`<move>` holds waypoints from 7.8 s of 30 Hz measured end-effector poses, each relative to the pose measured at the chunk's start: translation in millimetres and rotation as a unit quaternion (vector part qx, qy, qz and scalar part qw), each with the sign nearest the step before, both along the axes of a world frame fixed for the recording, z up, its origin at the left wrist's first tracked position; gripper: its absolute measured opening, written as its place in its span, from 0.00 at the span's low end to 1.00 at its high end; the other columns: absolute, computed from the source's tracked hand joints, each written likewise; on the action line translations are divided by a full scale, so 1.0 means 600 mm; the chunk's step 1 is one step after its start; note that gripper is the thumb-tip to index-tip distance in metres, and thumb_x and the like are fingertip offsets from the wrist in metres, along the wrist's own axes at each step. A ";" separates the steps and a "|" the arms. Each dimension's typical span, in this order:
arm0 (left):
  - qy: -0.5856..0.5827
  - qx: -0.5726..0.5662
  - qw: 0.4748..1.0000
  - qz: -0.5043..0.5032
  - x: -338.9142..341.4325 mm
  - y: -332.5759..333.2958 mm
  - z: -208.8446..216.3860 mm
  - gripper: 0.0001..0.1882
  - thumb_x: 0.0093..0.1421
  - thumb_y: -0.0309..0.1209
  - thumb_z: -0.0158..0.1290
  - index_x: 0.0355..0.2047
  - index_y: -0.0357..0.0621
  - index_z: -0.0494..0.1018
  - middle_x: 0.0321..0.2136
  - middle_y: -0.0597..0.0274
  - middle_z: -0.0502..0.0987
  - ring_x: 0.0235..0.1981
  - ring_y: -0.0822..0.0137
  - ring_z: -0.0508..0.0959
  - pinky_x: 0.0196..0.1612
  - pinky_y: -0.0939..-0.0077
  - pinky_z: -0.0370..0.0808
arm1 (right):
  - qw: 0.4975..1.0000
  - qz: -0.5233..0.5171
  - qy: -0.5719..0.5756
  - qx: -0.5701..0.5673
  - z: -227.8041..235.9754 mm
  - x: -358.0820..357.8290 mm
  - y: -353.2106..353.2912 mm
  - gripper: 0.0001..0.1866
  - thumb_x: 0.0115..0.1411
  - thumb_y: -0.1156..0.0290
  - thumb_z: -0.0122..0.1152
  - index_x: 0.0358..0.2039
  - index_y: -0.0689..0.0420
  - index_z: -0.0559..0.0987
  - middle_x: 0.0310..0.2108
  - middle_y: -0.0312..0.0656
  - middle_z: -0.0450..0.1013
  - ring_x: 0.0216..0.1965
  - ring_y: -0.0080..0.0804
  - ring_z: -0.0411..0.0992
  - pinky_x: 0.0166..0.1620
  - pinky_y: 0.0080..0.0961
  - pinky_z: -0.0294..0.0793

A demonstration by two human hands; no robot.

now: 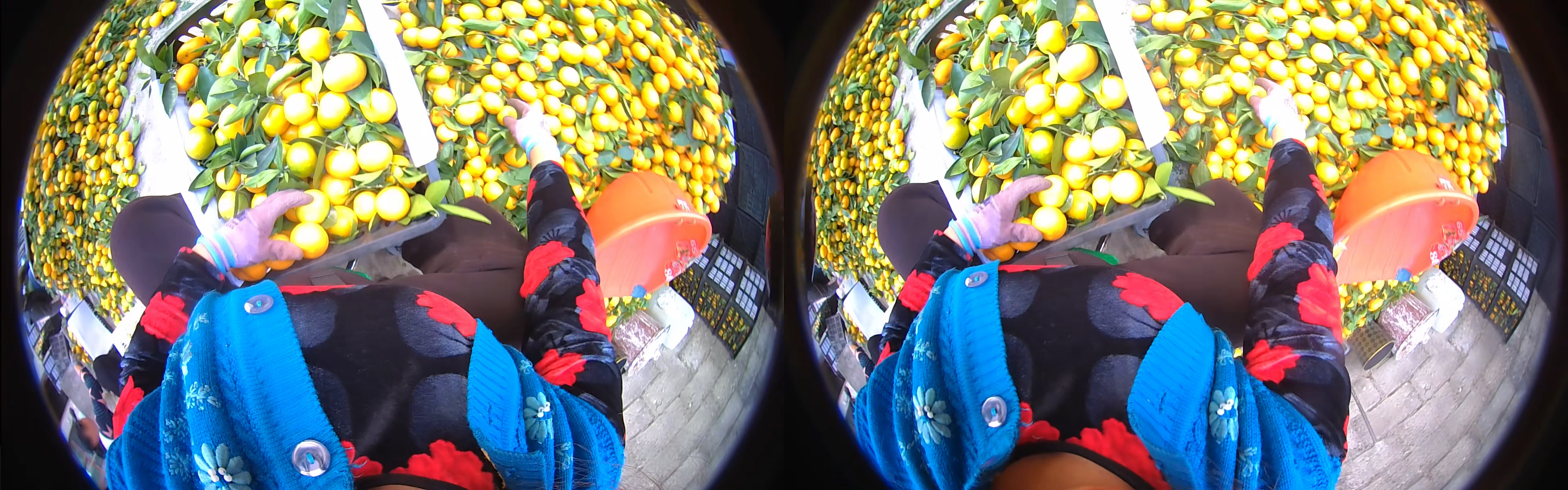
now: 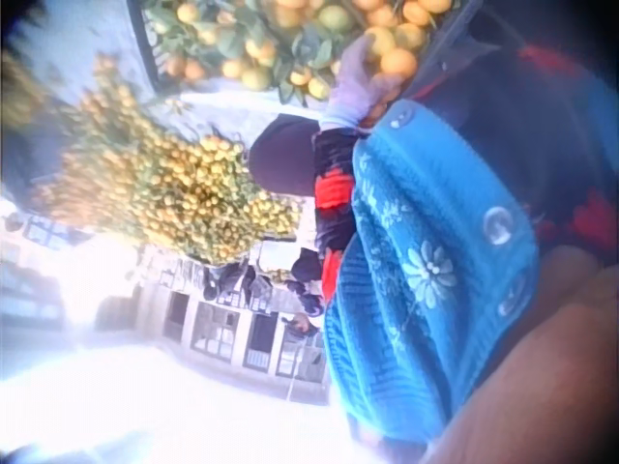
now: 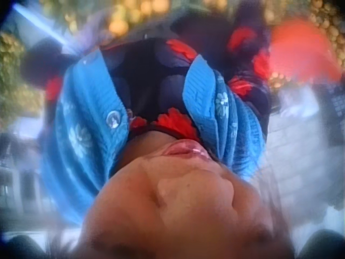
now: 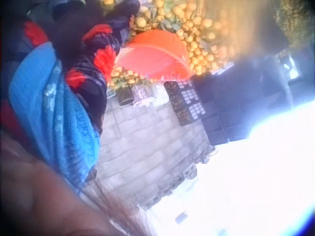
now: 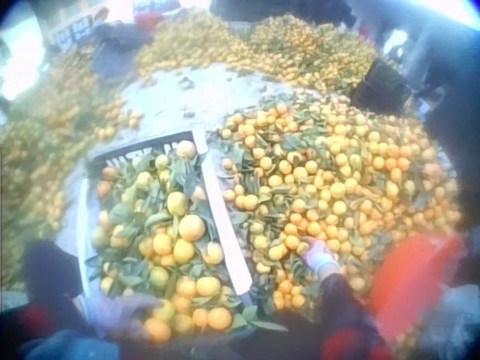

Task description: The person scoops oranges from a large pile on the floor into a red basin, then transfers them into a white crate. They repeatedly fill the basin and empty it into the crate, arranging the fruit by hand.

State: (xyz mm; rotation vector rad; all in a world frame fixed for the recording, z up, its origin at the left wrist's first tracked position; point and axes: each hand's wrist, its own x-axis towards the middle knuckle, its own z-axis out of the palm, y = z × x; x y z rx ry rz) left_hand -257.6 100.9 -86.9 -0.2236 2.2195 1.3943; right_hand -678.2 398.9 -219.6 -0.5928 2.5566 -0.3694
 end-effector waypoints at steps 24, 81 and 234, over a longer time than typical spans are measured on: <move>0.034 -0.004 0.999 -0.002 -0.001 0.003 -0.001 0.43 0.50 0.42 0.66 0.62 0.46 0.59 0.59 0.49 0.64 0.61 0.50 0.64 0.63 0.63 0.61 | 0.718 -0.174 -0.394 -0.546 0.135 0.027 0.005 0.28 0.54 0.81 0.61 0.57 0.56 0.70 0.50 0.42 0.72 0.50 0.38 0.72 0.51 0.41 0.73; 0.587 0.382 0.072 0.710 0.686 -0.203 0.040 0.13 0.62 0.39 0.53 0.38 0.43 0.71 0.28 0.63 0.78 0.25 0.65 0.77 0.28 0.74 0.76 | 0.888 0.130 -0.186 -0.399 0.427 0.421 -0.264 0.22 0.64 0.67 0.53 0.55 0.63 0.71 0.52 0.41 0.71 0.46 0.29 0.72 0.44 0.21 0.70; 0.150 -0.135 0.979 -0.002 -0.034 0.027 -0.025 0.20 0.59 0.36 0.51 0.50 0.43 0.74 0.49 0.53 0.75 0.51 0.52 0.74 0.56 0.65 0.69 | 0.942 0.240 -0.060 -0.228 0.249 0.476 -0.161 0.24 0.48 0.64 0.68 0.46 0.60 0.77 0.47 0.48 0.73 0.47 0.41 0.73 0.51 0.31 0.73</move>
